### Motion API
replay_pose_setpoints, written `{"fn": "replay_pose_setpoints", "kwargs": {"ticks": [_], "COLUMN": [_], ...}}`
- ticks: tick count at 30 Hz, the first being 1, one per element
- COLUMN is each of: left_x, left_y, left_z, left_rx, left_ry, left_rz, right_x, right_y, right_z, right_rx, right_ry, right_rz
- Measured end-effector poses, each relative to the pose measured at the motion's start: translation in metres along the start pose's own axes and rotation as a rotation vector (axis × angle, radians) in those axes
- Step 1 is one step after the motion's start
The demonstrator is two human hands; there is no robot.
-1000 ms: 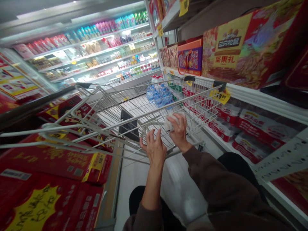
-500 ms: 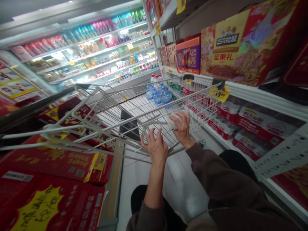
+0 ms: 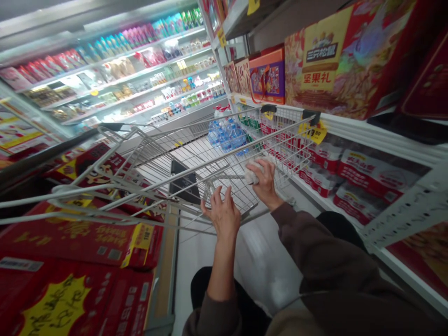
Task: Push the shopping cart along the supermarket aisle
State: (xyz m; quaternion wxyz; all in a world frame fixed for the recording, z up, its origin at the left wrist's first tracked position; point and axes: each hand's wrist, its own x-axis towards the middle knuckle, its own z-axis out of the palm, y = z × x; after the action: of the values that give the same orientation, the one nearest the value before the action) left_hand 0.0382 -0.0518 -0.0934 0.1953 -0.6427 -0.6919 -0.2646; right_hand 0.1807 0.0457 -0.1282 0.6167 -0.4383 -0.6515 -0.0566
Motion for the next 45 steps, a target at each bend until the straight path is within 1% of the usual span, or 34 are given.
{"fn": "replay_pose_setpoints", "kwargs": {"ticks": [2, 4, 6, 8, 9, 11, 15, 18, 22, 24, 27, 30, 32, 33, 36, 38, 39, 41, 45], "left_x": [-0.001, -0.002, -0.003, -0.003, -0.004, -0.004, -0.006, -0.009, -0.010, -0.011, -0.012, -0.014, -0.015, -0.016, -0.017, -0.018, -0.019, -0.020, -0.022], "left_y": [-0.001, -0.001, -0.001, -0.001, -0.001, 0.000, 0.001, 0.001, 0.002, 0.004, 0.006, 0.008, 0.008, 0.008, 0.008, 0.008, 0.007, 0.008, 0.009], "left_z": [0.001, 0.003, 0.005, 0.006, 0.006, 0.006, 0.005, 0.006, 0.009, 0.010, 0.010, 0.010, 0.011, 0.011, 0.010, 0.009, 0.008, 0.007, 0.006], "left_rx": [0.003, 0.006, 0.009, 0.010, 0.008, 0.002, 0.000, 0.001, -0.008, -0.015, -0.035, -0.057, -0.064, -0.066, -0.073, -0.079, -0.082, -0.084, -0.076], "left_ry": [-0.004, -0.009, -0.020, -0.035, -0.042, -0.052, -0.051, -0.055, -0.078, -0.085, -0.098, -0.111, -0.115, -0.117, -0.119, -0.125, -0.128, -0.132, -0.101], "left_rz": [0.003, 0.003, 0.003, 0.001, 0.000, -0.002, 0.000, 0.009, 0.001, -0.005, -0.023, -0.032, -0.033, -0.035, -0.039, -0.035, -0.031, -0.031, -0.067], "right_x": [-0.013, -0.018, -0.012, 0.001, 0.006, 0.009, -0.013, -0.020, -0.005, -0.003, -0.014, -0.026, -0.031, -0.033, -0.041, -0.047, -0.049, -0.050, -0.047], "right_y": [0.007, 0.013, 0.016, 0.018, 0.019, 0.022, 0.033, 0.038, 0.038, 0.039, 0.041, 0.039, 0.034, 0.031, 0.026, 0.026, 0.026, 0.027, 0.024], "right_z": [-0.001, -0.004, -0.007, -0.007, -0.007, -0.005, -0.004, -0.008, -0.009, -0.008, -0.008, -0.009, -0.008, -0.007, -0.002, -0.001, -0.001, -0.003, -0.005], "right_rx": [-0.006, -0.009, -0.014, -0.028, -0.032, -0.034, -0.046, -0.033, -0.028, -0.032, -0.034, -0.038, -0.034, -0.028, -0.016, -0.030, -0.038, -0.054, -0.094], "right_ry": [-0.067, -0.070, -0.018, 0.041, 0.053, 0.036, -0.049, -0.042, 0.053, 0.048, 0.010, 0.041, 0.054, 0.035, -0.100, -0.173, -0.186, -0.164, -0.055], "right_rz": [0.002, 0.004, 0.009, 0.019, 0.020, 0.016, 0.042, 0.056, 0.085, 0.103, 0.128, 0.139, 0.120, 0.096, 0.013, 0.010, 0.028, 0.078, 0.136]}}
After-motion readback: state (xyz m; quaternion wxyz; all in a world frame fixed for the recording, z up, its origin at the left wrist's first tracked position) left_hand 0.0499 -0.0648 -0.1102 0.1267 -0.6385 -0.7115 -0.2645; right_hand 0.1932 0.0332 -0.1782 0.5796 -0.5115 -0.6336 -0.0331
